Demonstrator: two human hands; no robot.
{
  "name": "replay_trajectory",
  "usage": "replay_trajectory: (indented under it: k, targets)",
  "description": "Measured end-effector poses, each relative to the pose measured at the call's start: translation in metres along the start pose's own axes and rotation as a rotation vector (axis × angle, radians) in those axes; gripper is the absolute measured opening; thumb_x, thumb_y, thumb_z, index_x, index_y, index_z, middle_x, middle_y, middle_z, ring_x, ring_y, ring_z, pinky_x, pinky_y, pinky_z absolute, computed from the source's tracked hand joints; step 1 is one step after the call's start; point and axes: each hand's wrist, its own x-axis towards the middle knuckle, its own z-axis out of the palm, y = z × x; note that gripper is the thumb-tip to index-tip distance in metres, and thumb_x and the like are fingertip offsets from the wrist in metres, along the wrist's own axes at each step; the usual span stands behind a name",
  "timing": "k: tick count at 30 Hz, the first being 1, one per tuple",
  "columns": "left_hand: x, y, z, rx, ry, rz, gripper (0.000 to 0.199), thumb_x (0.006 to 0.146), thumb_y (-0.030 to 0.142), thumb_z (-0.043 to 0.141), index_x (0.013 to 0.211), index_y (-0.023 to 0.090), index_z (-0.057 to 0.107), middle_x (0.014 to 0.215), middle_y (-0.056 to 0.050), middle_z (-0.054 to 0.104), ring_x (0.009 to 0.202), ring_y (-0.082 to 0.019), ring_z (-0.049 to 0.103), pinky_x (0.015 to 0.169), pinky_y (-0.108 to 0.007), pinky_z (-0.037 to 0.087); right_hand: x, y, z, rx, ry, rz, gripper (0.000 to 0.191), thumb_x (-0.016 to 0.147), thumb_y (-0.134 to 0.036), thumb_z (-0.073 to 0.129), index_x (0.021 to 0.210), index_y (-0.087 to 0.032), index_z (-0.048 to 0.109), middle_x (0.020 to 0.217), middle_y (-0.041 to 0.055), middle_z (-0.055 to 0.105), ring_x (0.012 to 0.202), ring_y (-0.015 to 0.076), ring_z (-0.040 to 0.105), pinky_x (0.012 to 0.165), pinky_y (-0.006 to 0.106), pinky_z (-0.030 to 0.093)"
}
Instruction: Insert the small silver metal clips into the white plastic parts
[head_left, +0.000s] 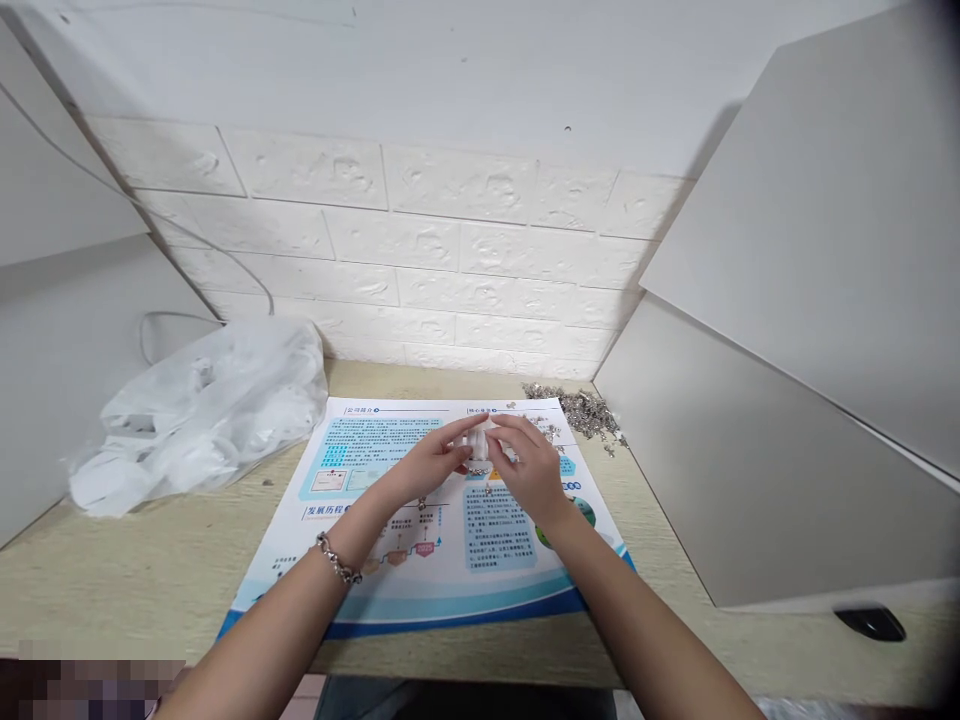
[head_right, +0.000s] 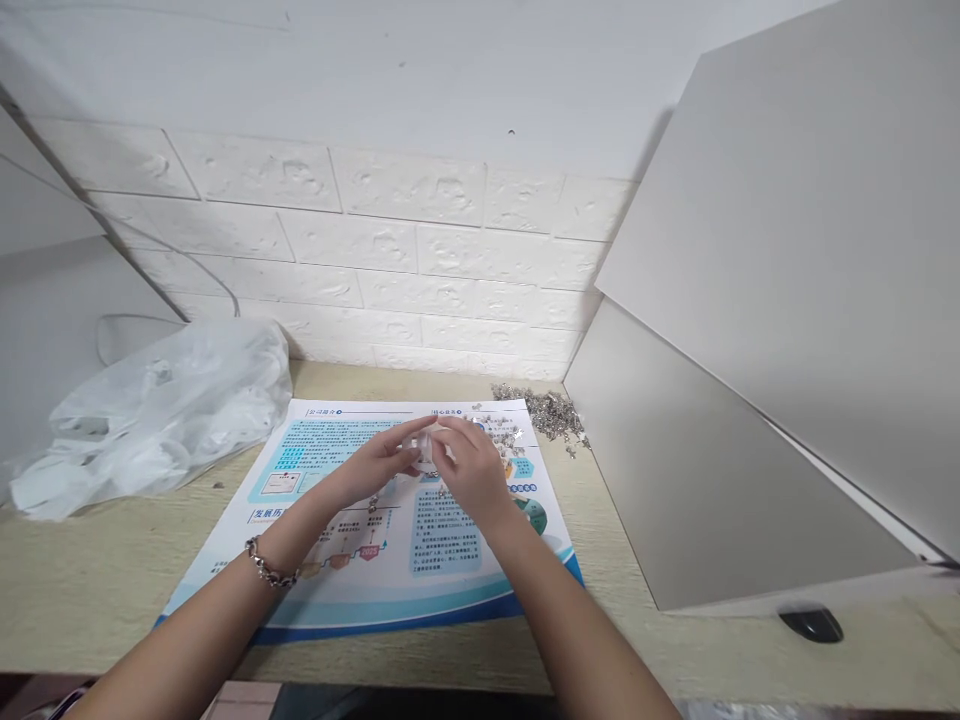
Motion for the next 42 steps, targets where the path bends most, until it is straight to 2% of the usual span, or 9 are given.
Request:
replay_trajectory:
  k: [5, 7, 9, 13, 20, 24, 32, 37, 42]
  targets:
    - [0.003, -0.012, 0.0, 0.003, 0.091, 0.082, 0.08, 0.08, 0.019, 0.05, 0.141, 0.033, 0.0, 0.116, -0.008, 0.053, 0.073, -0.011, 0.054, 0.073, -0.032, 0.046, 0.001, -0.003, 0.001, 0.192, 0.053, 0.353, 0.012, 0.081, -0.019, 0.05, 0.085, -0.022, 0.061, 0.092, 0.0037, 0.064, 0.089, 0.0162, 0.06, 0.077, 0.032, 0.051]
    - [0.004, -0.015, 0.0, -0.011, 0.114, 0.065, 0.075, 0.08, 0.02, 0.051, 0.141, 0.031, 0.007, 0.116, -0.009, 0.053, 0.076, -0.013, 0.055, 0.073, -0.033, 0.046, 0.001, -0.004, 0.001, 0.227, 0.032, 0.392, 0.012, 0.081, -0.021, 0.05, 0.086, -0.023, 0.061, 0.091, 0.0032, 0.065, 0.088, 0.0165, 0.06, 0.077, 0.032, 0.05]
    - [0.005, -0.014, 0.0, -0.032, 0.12, 0.015, 0.064, 0.08, 0.023, 0.052, 0.138, 0.027, 0.025, 0.11, -0.009, 0.056, 0.08, -0.016, 0.056, 0.072, -0.034, 0.045, 0.001, -0.003, 0.002, 0.228, 0.012, 0.395, 0.012, 0.081, -0.023, 0.05, 0.084, -0.022, 0.062, 0.091, 0.0033, 0.065, 0.088, 0.0172, 0.06, 0.079, 0.033, 0.049]
    - [0.004, -0.008, 0.003, -0.183, 0.007, -0.006, 0.049, 0.075, 0.02, 0.057, 0.122, 0.022, 0.045, 0.112, -0.009, 0.055, 0.091, -0.019, 0.055, 0.076, -0.034, 0.045, 0.002, -0.003, 0.004, 0.198, -0.012, 0.414, 0.014, 0.082, -0.025, 0.05, 0.083, -0.023, 0.063, 0.089, 0.0033, 0.065, 0.086, 0.0176, 0.06, 0.079, 0.033, 0.048]
    - [0.004, -0.009, 0.006, -0.313, -0.02, 0.064, 0.048, 0.07, 0.01, 0.06, 0.108, 0.025, 0.036, 0.091, 0.0, 0.05, 0.077, -0.012, 0.053, 0.067, -0.026, 0.044, 0.001, -0.001, 0.005, 0.17, 0.001, 0.357, 0.014, 0.082, -0.024, 0.048, 0.085, -0.022, 0.061, 0.094, 0.0039, 0.065, 0.09, 0.0173, 0.059, 0.08, 0.032, 0.047]
    - [0.005, -0.01, 0.006, -0.325, -0.001, 0.101, 0.046, 0.07, 0.01, 0.061, 0.102, 0.025, 0.031, 0.09, 0.001, 0.047, 0.073, -0.01, 0.05, 0.061, -0.023, 0.041, 0.001, 0.0, 0.003, 0.148, 0.018, 0.372, 0.014, 0.083, -0.024, 0.046, 0.088, -0.021, 0.059, 0.096, 0.0047, 0.064, 0.093, 0.0176, 0.058, 0.081, 0.033, 0.046]
    - [0.004, -0.005, 0.006, -0.276, 0.045, 0.16, 0.038, 0.072, 0.014, 0.06, 0.098, 0.023, 0.033, 0.121, -0.007, 0.039, 0.089, -0.014, 0.049, 0.063, -0.023, 0.04, 0.0, -0.002, 0.003, 0.168, -0.01, 0.366, 0.014, 0.084, -0.024, 0.045, 0.09, -0.022, 0.058, 0.091, 0.0029, 0.064, 0.088, 0.0167, 0.059, 0.077, 0.03, 0.046]
    - [0.004, -0.004, 0.007, -0.265, 0.093, 0.173, 0.038, 0.069, 0.012, 0.061, 0.096, 0.023, 0.036, 0.127, -0.007, 0.034, 0.095, -0.015, 0.048, 0.065, -0.022, 0.04, -0.001, -0.004, 0.004, 0.166, -0.021, 0.359, 0.014, 0.084, -0.024, 0.045, 0.086, -0.021, 0.058, 0.085, 0.0021, 0.063, 0.082, 0.0159, 0.059, 0.072, 0.028, 0.045]
    - [0.004, -0.006, 0.003, -0.332, 0.057, 0.067, 0.047, 0.067, 0.012, 0.063, 0.102, 0.025, 0.034, 0.096, 0.0, 0.05, 0.071, -0.009, 0.051, 0.06, -0.022, 0.039, -0.002, -0.003, 0.004, 0.171, -0.054, 0.385, 0.017, 0.085, -0.026, 0.043, 0.087, -0.021, 0.059, 0.086, 0.0028, 0.064, 0.083, 0.0168, 0.059, 0.073, 0.029, 0.045]
